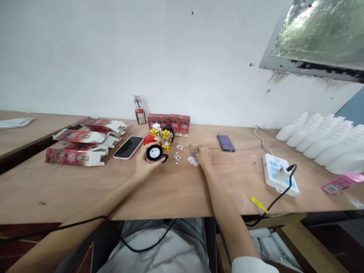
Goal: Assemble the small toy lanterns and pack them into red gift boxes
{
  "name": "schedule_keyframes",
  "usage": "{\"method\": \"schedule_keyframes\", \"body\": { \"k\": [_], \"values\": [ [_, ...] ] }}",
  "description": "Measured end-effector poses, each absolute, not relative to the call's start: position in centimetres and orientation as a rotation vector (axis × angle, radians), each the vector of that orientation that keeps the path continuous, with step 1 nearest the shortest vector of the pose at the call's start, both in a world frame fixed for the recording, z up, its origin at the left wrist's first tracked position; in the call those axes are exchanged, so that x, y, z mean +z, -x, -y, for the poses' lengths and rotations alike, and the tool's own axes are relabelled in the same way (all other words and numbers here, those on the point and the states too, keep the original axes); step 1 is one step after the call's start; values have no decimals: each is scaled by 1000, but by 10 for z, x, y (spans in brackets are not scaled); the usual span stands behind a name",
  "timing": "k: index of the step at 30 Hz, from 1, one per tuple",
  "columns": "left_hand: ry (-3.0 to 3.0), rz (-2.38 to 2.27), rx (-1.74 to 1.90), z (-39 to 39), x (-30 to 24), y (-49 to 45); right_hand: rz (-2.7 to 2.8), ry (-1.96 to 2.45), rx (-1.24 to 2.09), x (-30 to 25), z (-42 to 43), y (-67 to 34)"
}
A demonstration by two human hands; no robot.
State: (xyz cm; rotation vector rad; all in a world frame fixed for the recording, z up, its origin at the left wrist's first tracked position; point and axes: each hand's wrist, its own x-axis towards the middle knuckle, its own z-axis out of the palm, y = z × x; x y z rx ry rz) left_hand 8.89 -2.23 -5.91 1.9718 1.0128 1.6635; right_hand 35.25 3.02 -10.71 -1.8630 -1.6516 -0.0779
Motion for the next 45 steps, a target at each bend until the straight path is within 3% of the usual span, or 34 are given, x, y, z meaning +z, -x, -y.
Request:
{"method": "schedule_keyframes", "body": {
  "k": [7, 20, 24, 30, 36, 45],
  "values": [
    [-2234, -1016, 1606, 21, -64, -86, 1617, 1791, -109, -111, -32, -358],
    [-2514, -999, 1432, 20, -67, -83, 1516, 1629, 276, -121, -59, -375],
    [-2565, -969, 1407, 21, -65, -83, 1491, 1587, 184, -114, -53, -371],
    [-2645, -1033, 1394, 16, -68, -80, 1436, 1201, -70, -80, -13, -313],
    [-2663, -1143, 1523, 9, -73, -77, 1683, 908, 37, -65, 28, -242],
    [-2774, -1076, 1514, 14, -69, -77, 1595, 805, 183, -73, 27, -238]
  ]
}}
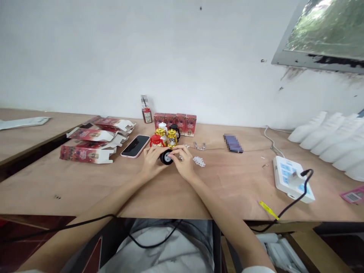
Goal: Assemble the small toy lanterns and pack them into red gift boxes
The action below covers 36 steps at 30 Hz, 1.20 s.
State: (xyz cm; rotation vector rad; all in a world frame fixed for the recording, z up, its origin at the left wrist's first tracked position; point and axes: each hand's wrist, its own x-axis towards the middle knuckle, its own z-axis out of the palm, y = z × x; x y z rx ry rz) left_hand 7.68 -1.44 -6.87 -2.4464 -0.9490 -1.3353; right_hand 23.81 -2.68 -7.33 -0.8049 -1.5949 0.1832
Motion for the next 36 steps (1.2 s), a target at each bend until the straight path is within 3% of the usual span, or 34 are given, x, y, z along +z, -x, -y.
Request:
{"method": "schedule_keyframes", "body": {
  "k": [9, 12, 21, 30, 36],
  "values": [
    [2436, 1021, -1317, 16, -68, -80, 1560, 873, 119, -79, 10, -248],
    [2455, 970, -1310, 17, -67, -80, 1311, 1076, 146, -75, -9, -270],
    [2492, 882, -1238, 16, -66, -78, 1805, 1734, 215, -69, -59, -296],
    [2509, 870, -1204, 15, -66, -79, 2072, 1584, -75, -92, -13, -263],
    [2498, 884, -1206, 14, -67, -79, 2081, 1781, -193, -98, 8, -247]
  ]
}}
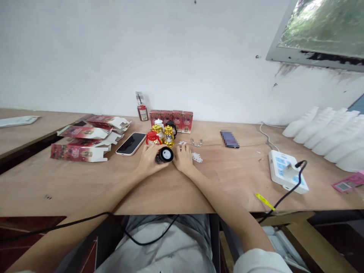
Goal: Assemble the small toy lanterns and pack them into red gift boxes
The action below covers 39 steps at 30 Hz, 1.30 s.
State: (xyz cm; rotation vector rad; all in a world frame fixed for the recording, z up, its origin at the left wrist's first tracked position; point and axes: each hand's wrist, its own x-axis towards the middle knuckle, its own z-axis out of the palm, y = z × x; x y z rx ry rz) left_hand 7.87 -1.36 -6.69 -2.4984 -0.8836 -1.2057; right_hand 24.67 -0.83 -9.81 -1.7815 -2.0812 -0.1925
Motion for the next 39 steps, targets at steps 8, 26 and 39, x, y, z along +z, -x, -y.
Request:
{"method": "schedule_keyframes", "body": {
  "k": [8, 26, 39],
  "values": [
    [2540, 844, -1180, 16, -67, -80, 1994, 1685, -57, -104, -8, -255],
    [2509, 810, -1209, 14, -69, -80, 2075, 1210, 286, -120, -27, -269],
    [2549, 913, -1191, 12, -71, -79, 2239, 1138, 292, -115, -13, -282]
  ]
}}
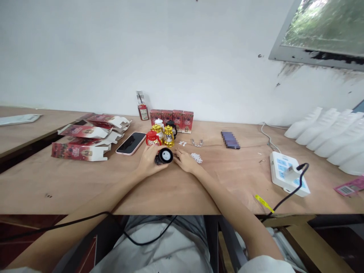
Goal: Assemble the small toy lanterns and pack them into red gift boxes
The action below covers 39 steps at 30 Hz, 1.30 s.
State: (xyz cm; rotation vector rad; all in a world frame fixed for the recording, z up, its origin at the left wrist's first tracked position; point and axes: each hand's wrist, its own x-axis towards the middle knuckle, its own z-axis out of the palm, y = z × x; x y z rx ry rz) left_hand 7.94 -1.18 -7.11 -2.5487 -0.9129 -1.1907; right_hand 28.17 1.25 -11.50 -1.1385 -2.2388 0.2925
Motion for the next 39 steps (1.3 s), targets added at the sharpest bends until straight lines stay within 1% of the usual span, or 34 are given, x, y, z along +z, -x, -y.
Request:
{"method": "schedule_keyframes", "body": {
  "k": [6, 17, 30, 35, 39],
  "values": [
    [2559, 866, -1208, 12, -70, -79, 2325, 1138, 224, -118, -19, -282],
    [2585, 912, -1220, 13, -70, -79, 2284, 1028, 380, -108, -23, -289],
    [2613, 843, -1225, 13, -70, -80, 2348, 1042, 416, -108, -26, -325],
    [2602, 779, -1250, 12, -71, -80, 2298, 1111, 387, -106, -21, -318],
    [2602, 735, -1238, 12, -71, -81, 2126, 1267, 375, -107, -15, -292]
  ]
}}
